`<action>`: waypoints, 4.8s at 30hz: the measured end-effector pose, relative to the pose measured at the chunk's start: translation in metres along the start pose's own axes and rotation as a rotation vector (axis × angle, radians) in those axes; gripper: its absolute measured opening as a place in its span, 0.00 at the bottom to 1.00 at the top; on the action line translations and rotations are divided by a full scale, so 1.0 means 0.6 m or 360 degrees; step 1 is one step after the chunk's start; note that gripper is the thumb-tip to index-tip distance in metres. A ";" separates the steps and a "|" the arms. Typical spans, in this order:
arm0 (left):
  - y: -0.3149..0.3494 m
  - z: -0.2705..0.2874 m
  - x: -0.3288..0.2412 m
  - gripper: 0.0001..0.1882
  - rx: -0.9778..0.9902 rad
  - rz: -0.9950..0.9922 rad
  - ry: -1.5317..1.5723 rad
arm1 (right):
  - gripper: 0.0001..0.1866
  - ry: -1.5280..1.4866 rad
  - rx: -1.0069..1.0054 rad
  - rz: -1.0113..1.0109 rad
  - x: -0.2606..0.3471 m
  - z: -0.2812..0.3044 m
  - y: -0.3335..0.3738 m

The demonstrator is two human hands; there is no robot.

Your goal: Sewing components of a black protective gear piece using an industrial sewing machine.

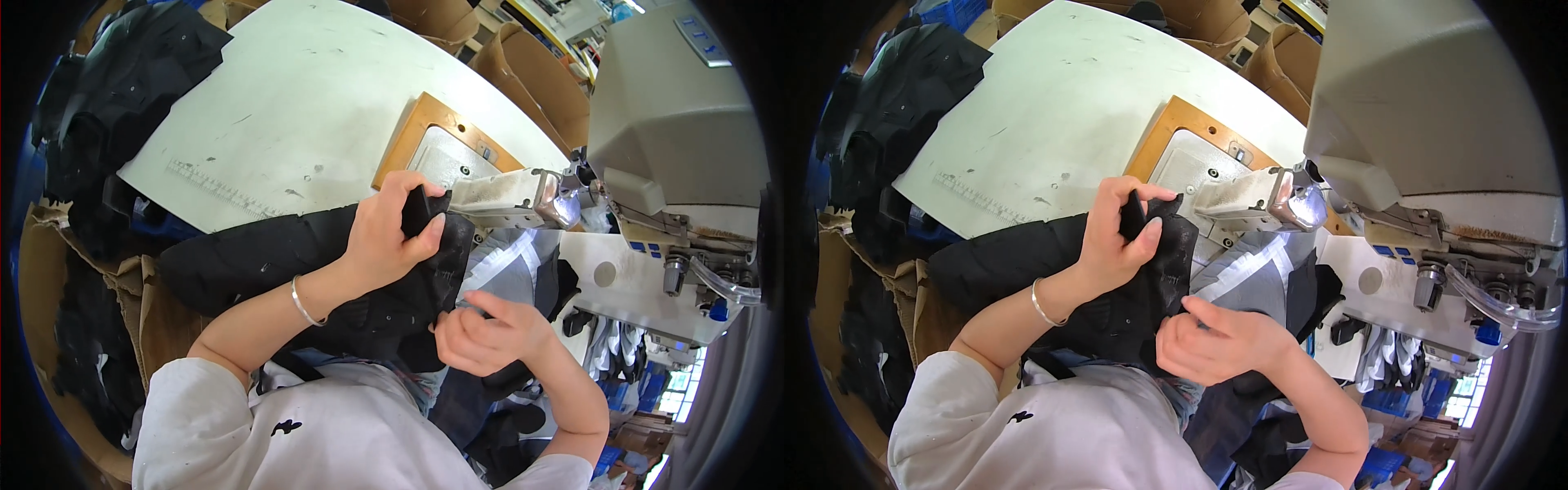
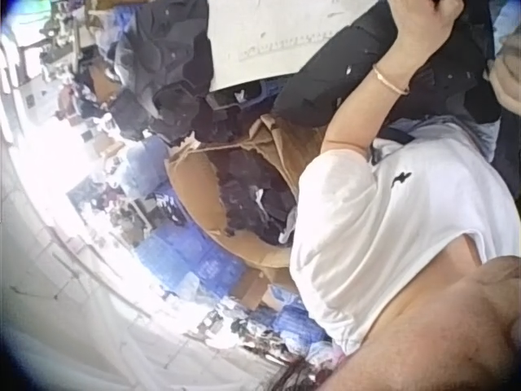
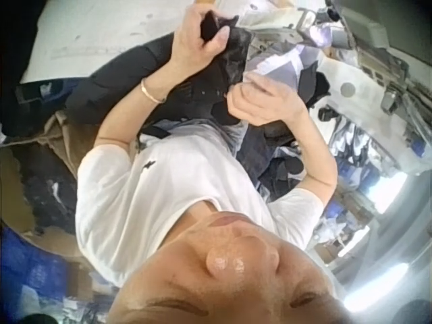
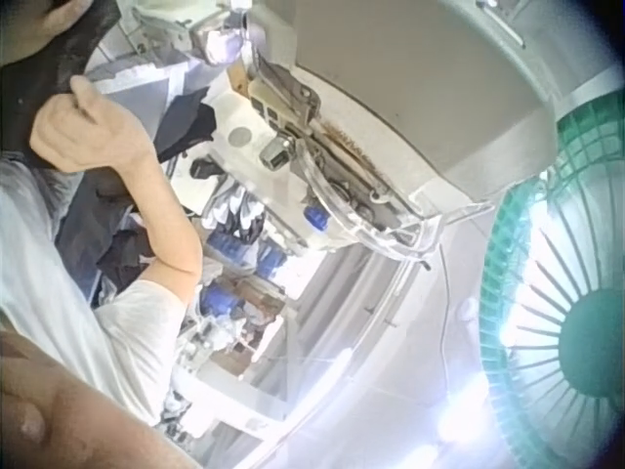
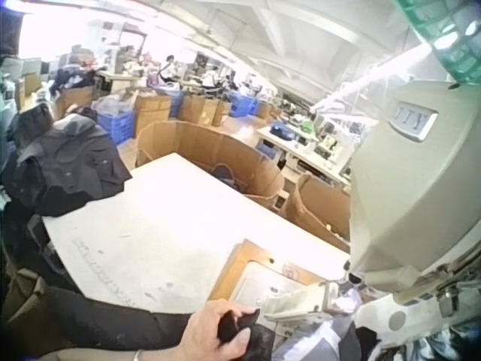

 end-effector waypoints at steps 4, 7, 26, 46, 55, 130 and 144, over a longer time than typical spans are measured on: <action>0.000 -0.006 0.009 0.19 0.0055 0.0155 0.0061 | 0.04 -0.0180 -0.0074 -0.0265 -0.024 0.008 -0.013; 0.004 -0.009 0.015 0.18 0.0069 0.0064 0.0021 | 0.03 -0.0525 -0.0081 -0.0853 -0.073 -0.017 -0.009; 0.025 0.020 -0.022 0.16 0.0032 -0.0422 0.0365 | 0.09 -0.0985 0.0157 -0.2340 -0.110 -0.056 0.031; 0.015 0.022 -0.028 0.13 -0.0008 -0.0475 0.0514 | 0.10 -0.2051 0.0211 -0.2692 -0.133 -0.074 0.055; 0.015 0.020 -0.027 0.14 -0.0031 -0.0473 0.0450 | 0.09 -0.1839 0.0064 -0.2575 -0.119 -0.084 0.065; 0.016 0.020 -0.026 0.15 -0.0007 -0.0332 0.0582 | 0.18 -0.2231 0.0453 -0.2781 -0.086 -0.131 0.065; -0.046 0.015 -0.112 0.17 0.0509 -0.0124 -0.0416 | 0.11 -0.1907 0.0107 -0.2616 -0.047 -0.078 0.036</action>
Point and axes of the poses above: each hand's wrist, its own y-axis away from the middle knuckle, its own z-axis out of the back of the hand, x = y × z, the point moved 5 cm from there along -y, towards the middle knuckle, and after that the axes turned 4 degrees about -z, right-handed, at the moved point
